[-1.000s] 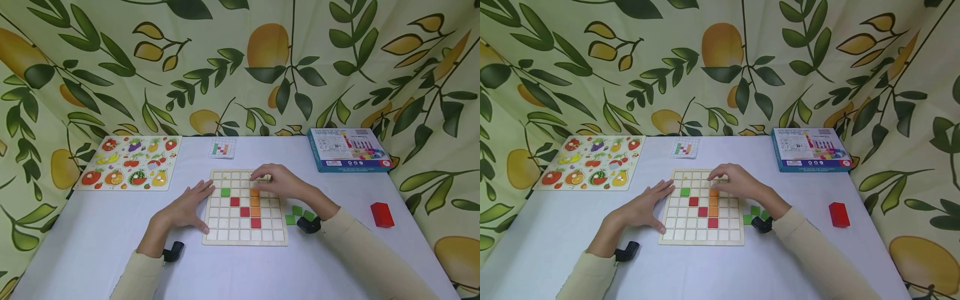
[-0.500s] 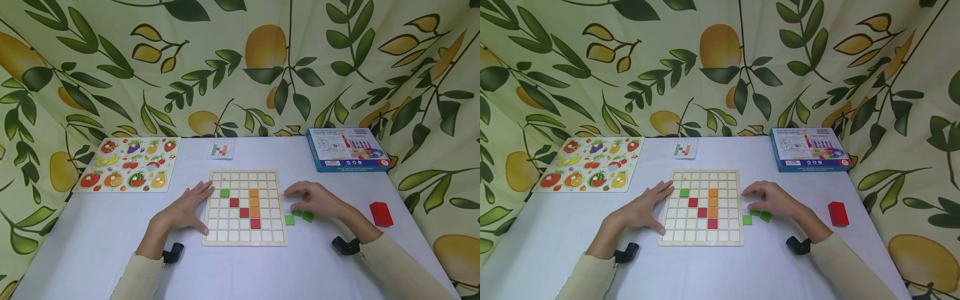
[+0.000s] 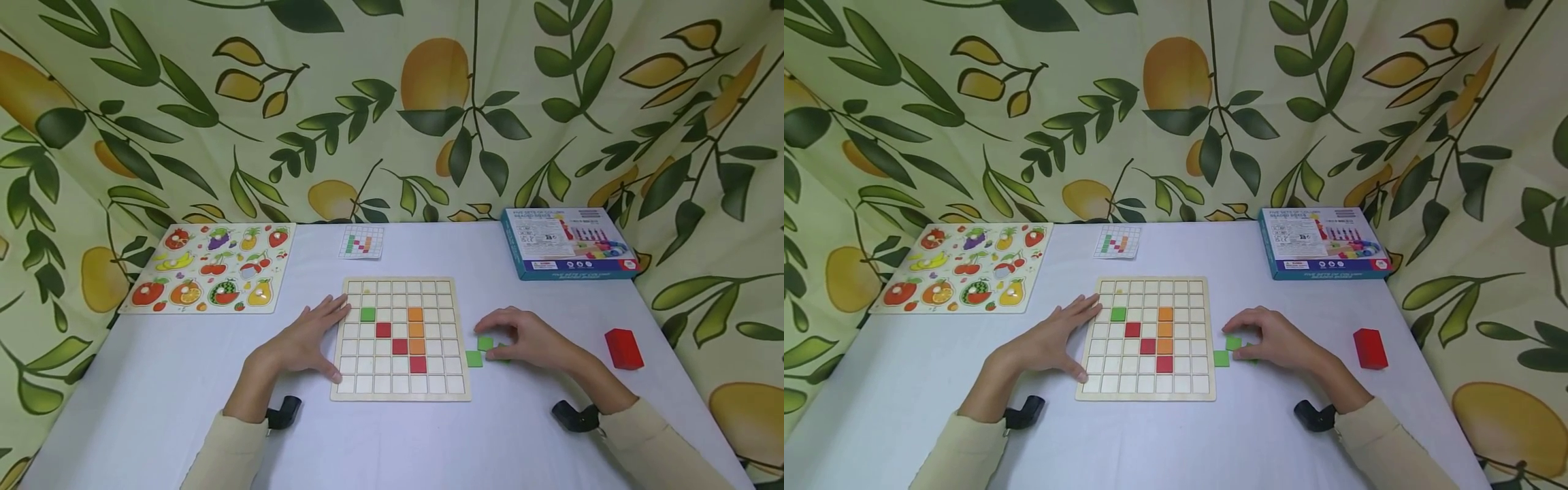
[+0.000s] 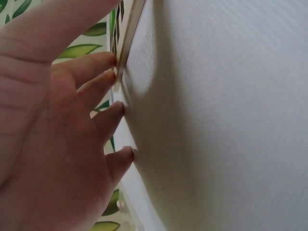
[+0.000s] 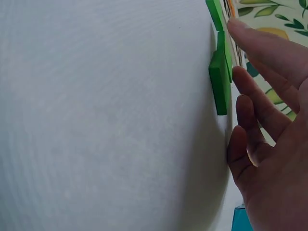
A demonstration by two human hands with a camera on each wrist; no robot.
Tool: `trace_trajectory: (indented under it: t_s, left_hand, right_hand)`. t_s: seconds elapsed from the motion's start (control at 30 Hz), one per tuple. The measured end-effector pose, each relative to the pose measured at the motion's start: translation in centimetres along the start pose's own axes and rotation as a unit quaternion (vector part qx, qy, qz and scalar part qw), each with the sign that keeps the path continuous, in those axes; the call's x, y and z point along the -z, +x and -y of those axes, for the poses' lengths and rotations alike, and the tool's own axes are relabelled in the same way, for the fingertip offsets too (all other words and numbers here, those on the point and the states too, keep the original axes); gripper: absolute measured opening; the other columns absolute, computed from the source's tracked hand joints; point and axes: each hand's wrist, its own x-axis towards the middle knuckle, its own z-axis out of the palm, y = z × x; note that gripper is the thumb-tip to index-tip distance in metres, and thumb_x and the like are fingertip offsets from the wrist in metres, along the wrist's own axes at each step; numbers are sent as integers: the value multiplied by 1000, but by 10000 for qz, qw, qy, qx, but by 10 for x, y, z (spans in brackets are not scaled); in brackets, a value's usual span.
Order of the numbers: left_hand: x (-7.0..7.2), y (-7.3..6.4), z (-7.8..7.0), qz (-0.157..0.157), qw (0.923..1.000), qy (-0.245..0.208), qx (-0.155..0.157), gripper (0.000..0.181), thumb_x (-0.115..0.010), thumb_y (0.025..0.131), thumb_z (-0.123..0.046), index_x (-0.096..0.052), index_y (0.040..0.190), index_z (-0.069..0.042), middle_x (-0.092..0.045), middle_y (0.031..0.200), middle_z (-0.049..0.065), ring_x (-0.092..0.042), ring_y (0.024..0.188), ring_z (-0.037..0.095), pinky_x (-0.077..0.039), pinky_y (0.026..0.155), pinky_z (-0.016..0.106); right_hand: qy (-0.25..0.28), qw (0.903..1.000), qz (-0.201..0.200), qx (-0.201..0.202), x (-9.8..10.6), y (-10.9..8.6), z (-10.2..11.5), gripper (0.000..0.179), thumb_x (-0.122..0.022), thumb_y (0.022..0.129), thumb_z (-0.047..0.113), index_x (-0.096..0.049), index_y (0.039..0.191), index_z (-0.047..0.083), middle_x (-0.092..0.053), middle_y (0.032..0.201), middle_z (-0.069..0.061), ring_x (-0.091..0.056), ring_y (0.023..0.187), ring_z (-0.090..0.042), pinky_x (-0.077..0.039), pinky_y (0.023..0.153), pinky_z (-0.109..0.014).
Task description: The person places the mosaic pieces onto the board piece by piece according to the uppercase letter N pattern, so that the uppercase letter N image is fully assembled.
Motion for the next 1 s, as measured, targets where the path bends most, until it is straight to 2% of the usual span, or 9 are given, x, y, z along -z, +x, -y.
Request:
trace_trajectory:
  t_s: [0.27, 0.5, 0.77, 0.9, 1.0]
  left_hand:
    - [-1, -1, 1, -5, 10000, -62, 2, 124, -100, 57, -35, -35, 160, -14, -18, 174, -1, -7, 163, 30, -8, 133, 58]
    - [-2, 0, 0, -45, 10000, -38, 36, 125, -100, 56, -35, -34, 160, -14, -17, 174, -1, -7, 163, 29, -9, 133, 58]
    - [-2, 0, 0, -42, 10000, -13, 80, 125, -100, 56, -36, -34, 160, -15, -17, 174, -2, -7, 164, 28, -9, 133, 57]
    - [-1, -1, -1, -23, 10000, -25, 74, 125, -100, 56, -36, -34, 160, -14, -18, 174, 0, -7, 163, 30, -9, 132, 58]
    - [-1, -1, -1, -46, 10000, 3, 48, 125, -100, 55, -37, -35, 160, -13, -18, 174, 1, -7, 163, 31, -9, 132, 59]
  right_hand:
    - [-166, 9996, 184, -162, -3, 3, -1, 38, -90, 77, 25, -75, 112, 31, -73, 114, 12, -60, 111, -11, -53, 94, -15]
    - [-363, 9987, 299, -185, 3, 8, 4, 33, -86, 81, 19, -75, 112, 26, -75, 111, 9, -63, 106, -13, -55, 89, -17]
    - [-218, 9993, 189, -230, 16, 19, 15, 24, -84, 83, 17, -76, 105, 18, -76, 105, 3, -61, 86, -14, -55, 69, -19]
    - [-44, 9998, 167, -79, 20, 30, 23, 21, -82, 83, 11, -77, 104, 15, -75, 104, 0, -63, 84, -15, -59, 71, -19]
    - [71, 9999, 102, 50, 21, 41, 29, 19, -81, 84, 7, -78, 101, 15, -74, 108, -2, -65, 89, -16, -60, 76, -18]
